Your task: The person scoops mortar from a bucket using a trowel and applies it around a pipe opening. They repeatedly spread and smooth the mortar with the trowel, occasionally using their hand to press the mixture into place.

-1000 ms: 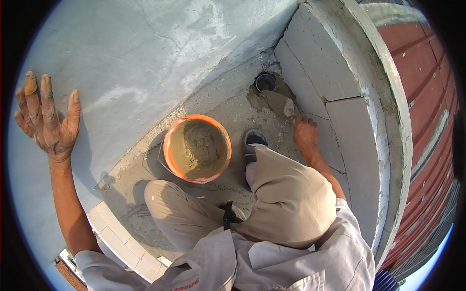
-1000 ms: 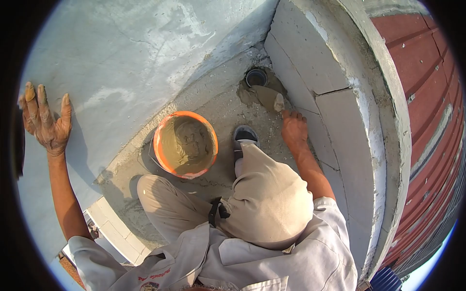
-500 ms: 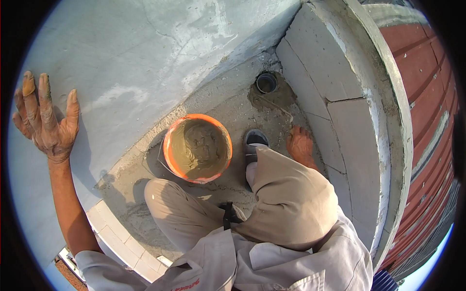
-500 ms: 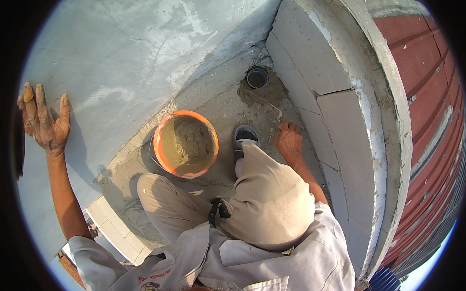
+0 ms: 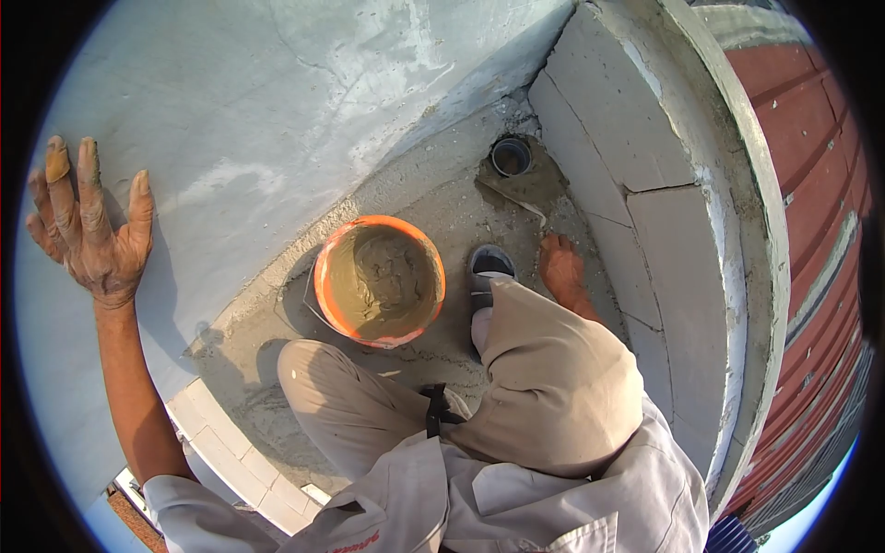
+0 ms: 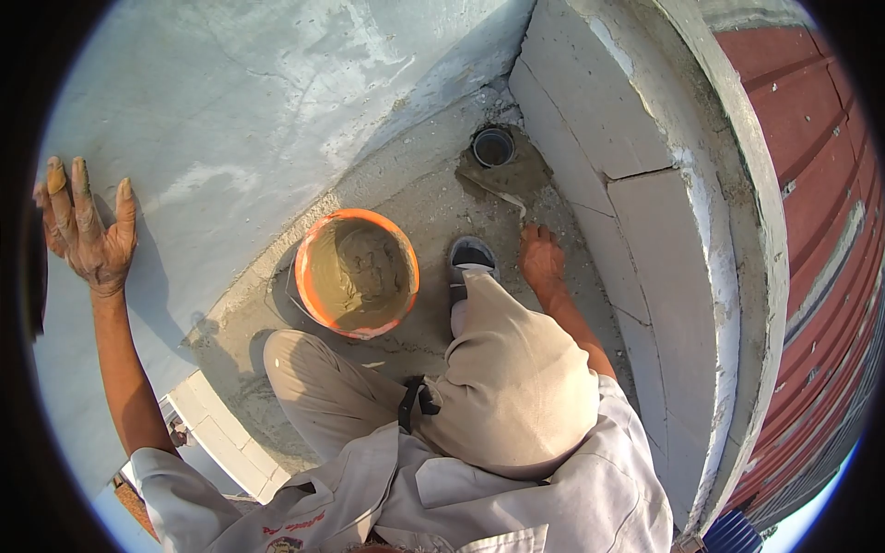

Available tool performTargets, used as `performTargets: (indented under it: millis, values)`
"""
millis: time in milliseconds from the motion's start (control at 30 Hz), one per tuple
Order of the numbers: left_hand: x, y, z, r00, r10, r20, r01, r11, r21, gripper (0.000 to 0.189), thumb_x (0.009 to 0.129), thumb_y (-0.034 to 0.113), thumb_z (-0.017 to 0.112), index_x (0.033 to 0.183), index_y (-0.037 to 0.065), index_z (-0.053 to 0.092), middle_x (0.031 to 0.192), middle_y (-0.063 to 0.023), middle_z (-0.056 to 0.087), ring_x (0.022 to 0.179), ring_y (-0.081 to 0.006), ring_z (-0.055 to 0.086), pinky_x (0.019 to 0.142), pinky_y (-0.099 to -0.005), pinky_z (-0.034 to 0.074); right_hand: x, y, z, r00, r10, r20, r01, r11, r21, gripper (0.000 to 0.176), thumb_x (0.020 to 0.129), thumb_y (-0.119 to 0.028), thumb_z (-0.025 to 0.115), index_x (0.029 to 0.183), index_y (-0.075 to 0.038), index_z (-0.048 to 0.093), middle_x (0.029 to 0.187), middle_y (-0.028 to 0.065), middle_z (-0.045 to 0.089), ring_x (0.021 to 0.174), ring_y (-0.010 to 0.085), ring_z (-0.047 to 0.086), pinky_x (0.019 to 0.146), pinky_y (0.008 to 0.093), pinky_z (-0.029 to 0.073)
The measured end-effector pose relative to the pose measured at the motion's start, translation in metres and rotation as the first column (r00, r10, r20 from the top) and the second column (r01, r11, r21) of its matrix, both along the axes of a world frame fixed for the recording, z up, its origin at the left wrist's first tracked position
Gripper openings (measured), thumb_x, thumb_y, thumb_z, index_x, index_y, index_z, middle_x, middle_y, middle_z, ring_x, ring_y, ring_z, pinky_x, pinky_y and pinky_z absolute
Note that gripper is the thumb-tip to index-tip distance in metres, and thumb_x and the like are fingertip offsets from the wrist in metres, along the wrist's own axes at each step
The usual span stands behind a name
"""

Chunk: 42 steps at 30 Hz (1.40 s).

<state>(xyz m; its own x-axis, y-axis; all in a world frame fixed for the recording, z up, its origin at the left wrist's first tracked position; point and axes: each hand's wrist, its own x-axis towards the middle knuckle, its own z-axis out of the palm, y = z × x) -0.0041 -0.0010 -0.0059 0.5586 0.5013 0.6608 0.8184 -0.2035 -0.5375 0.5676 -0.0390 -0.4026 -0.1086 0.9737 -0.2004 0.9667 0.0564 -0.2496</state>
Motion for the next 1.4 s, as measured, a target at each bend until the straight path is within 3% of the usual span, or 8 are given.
performTargets:
  millis: [367,467,567,867,967,1100,1267,1400]
  values:
    - [0.001,0.000,0.000,1.000,0.003,-0.002,-0.003,1.000,-0.004,0.067,0.089,0.043,0.078,0.147,0.019,0.056,0.158,-0.0055,0.048,0.156,-0.0198,0.025,0.130,-0.0358,0.002,-0.012,-0.001,0.012,0.998,-0.049,0.049,0.050,0.999,-0.019,0.030,0.093,-0.019,0.067,0.120,-0.005,0.061,0.114,0.0210,0.064,0.109,0.0435,0.064,0.084,0.0538,0.057]
    - [0.001,0.000,0.000,1.000,0.006,-0.001,-0.006,1.000,0.000,0.066,0.090,0.044,0.077,0.147,0.019,0.056,0.158,-0.0054,0.048,0.156,-0.0200,0.025,0.130,-0.0359,0.001,-0.010,-0.003,0.014,0.989,-0.061,0.136,0.057,0.998,0.032,0.026,0.097,-0.016,0.059,0.119,-0.003,0.061,0.112,0.0210,0.064,0.106,0.0419,0.066,0.081,0.0505,0.060]
    - [0.002,0.000,-0.001,1.000,0.022,-0.005,-0.022,1.000,0.003,0.065,0.090,0.044,0.076,0.147,0.019,0.056,0.158,-0.0050,0.048,0.157,-0.0200,0.024,0.130,-0.0361,0.001,-0.005,0.000,0.015,0.989,0.035,0.146,-0.033,0.999,-0.022,0.027,0.097,-0.014,0.057,0.121,-0.002,0.060,0.113,0.0233,0.064,0.105,0.0422,0.067,0.080,0.0496,0.061]
    - [0.005,0.000,-0.004,0.999,0.053,0.013,-0.053,0.998,0.025,0.063,0.091,0.043,0.075,0.147,0.021,0.057,0.158,-0.0036,0.048,0.156,-0.0197,0.025,0.130,-0.0366,0.000,-0.032,0.009,0.041,0.985,0.148,0.087,-0.136,0.983,-0.125,0.030,0.093,-0.009,0.055,0.120,0.005,0.056,0.106,0.0281,0.065,0.092,0.0449,0.072,0.077,0.0505,0.061]
    - [0.003,-0.001,-0.004,0.998,0.063,0.004,-0.064,0.998,0.012,0.062,0.091,0.043,0.075,0.147,0.022,0.057,0.158,-0.0029,0.048,0.156,-0.0195,0.026,0.130,-0.0367,0.000,-0.036,0.001,0.064,0.990,0.130,0.047,-0.125,0.987,-0.098,0.031,0.093,-0.009,0.055,0.120,0.005,0.057,0.107,0.0289,0.066,0.092,0.0455,0.072,0.076,0.0505,0.061]
    - [0.006,0.000,-0.004,0.998,0.059,-0.001,-0.059,0.998,0.010,0.063,0.091,0.042,0.075,0.147,0.018,0.056,0.158,-0.0053,0.048,0.156,-0.0200,0.025,0.130,-0.0367,0.001,-0.033,0.005,0.054,0.994,0.103,0.034,-0.098,0.986,-0.133,0.032,0.094,-0.009,0.055,0.121,0.006,0.058,0.109,0.0298,0.066,0.093,0.0462,0.072,0.078,0.0506,0.061]
    - [0.001,-0.001,-0.004,0.999,0.042,0.015,-0.042,0.999,0.005,0.063,0.090,0.044,0.076,0.146,0.023,0.056,0.159,-0.0021,0.048,0.156,-0.0195,0.026,0.131,-0.0362,0.001,-0.040,-0.001,0.075,0.998,0.068,0.010,-0.067,0.993,-0.092,0.031,0.094,-0.009,0.054,0.122,0.005,0.059,0.108,0.0299,0.066,0.094,0.0464,0.071,0.079,0.0513,0.060]
    - [0.002,0.002,-0.007,0.999,0.003,0.040,-0.004,1.000,0.016,0.066,0.090,0.044,0.075,0.148,0.022,0.054,0.159,-0.0018,0.047,0.156,-0.0190,0.026,0.131,-0.0361,0.001,-0.039,0.005,0.052,0.998,0.057,0.024,-0.053,0.988,-0.144,0.035,0.095,-0.009,0.054,0.127,0.004,0.058,0.109,0.0295,0.066,0.099,0.0471,0.070,0.082,0.0529,0.059]
